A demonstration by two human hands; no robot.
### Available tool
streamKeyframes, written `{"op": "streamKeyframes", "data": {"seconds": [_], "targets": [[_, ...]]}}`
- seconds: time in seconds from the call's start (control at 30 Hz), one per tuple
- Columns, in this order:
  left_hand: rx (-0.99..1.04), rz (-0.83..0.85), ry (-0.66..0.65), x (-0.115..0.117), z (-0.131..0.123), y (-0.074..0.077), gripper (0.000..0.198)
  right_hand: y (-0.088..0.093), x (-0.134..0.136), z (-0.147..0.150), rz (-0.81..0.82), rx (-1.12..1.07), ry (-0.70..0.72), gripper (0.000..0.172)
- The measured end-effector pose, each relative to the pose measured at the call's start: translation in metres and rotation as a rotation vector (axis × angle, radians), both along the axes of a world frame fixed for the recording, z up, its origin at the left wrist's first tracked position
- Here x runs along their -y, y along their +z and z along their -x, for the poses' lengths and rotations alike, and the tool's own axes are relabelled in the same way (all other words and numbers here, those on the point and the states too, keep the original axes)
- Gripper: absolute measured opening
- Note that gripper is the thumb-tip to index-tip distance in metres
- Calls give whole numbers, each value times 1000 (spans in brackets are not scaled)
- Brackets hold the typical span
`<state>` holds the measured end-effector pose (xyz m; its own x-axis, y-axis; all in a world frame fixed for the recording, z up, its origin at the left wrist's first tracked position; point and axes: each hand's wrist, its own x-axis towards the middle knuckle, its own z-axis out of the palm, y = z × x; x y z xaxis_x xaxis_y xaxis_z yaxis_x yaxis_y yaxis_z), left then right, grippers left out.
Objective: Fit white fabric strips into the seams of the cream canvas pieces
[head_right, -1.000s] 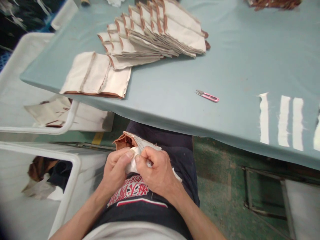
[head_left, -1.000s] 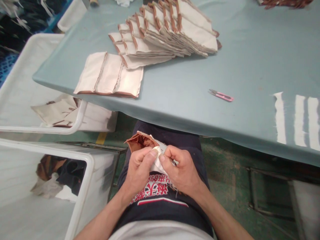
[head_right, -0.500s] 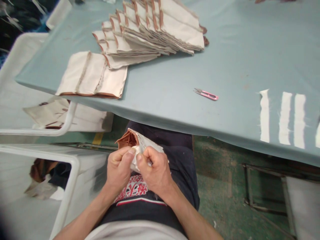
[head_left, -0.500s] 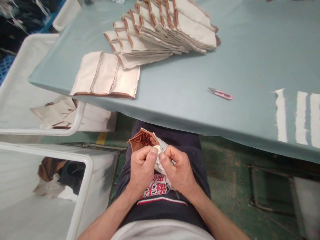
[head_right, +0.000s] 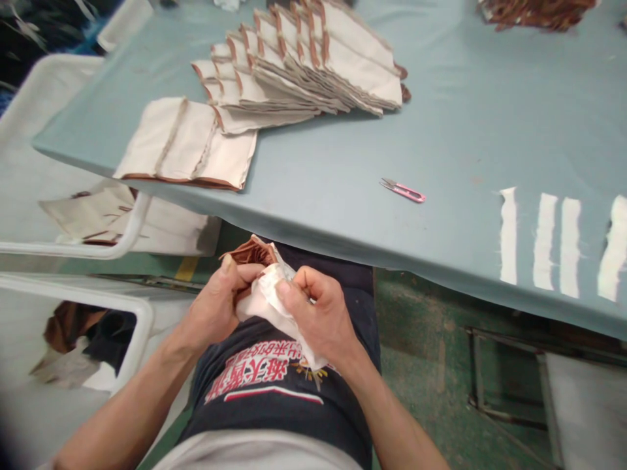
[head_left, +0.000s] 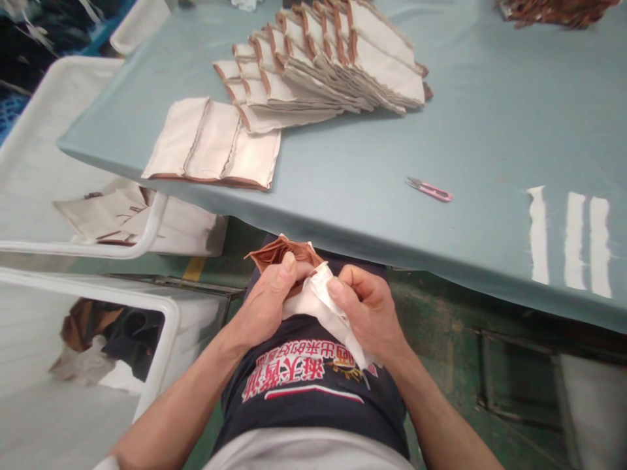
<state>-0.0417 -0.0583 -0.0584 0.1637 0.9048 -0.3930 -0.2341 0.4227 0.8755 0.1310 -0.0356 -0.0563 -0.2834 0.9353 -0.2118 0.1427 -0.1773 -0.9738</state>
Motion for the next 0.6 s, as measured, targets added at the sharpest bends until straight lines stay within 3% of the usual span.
{"op": "streamKeyframes", "data": {"seconds": [0.23,0.43,0.6], "targets": [[-23,3,-38,-2,8,-2,79,-6,3,-1,-27,118,37,38],[-155,-103,-200,-1,13,11,50,-10,7,-5,-25,196,64,36],[-183,-148,-245,-1,12,15,42,-4,9,-9,-90,262,124,38]]}}
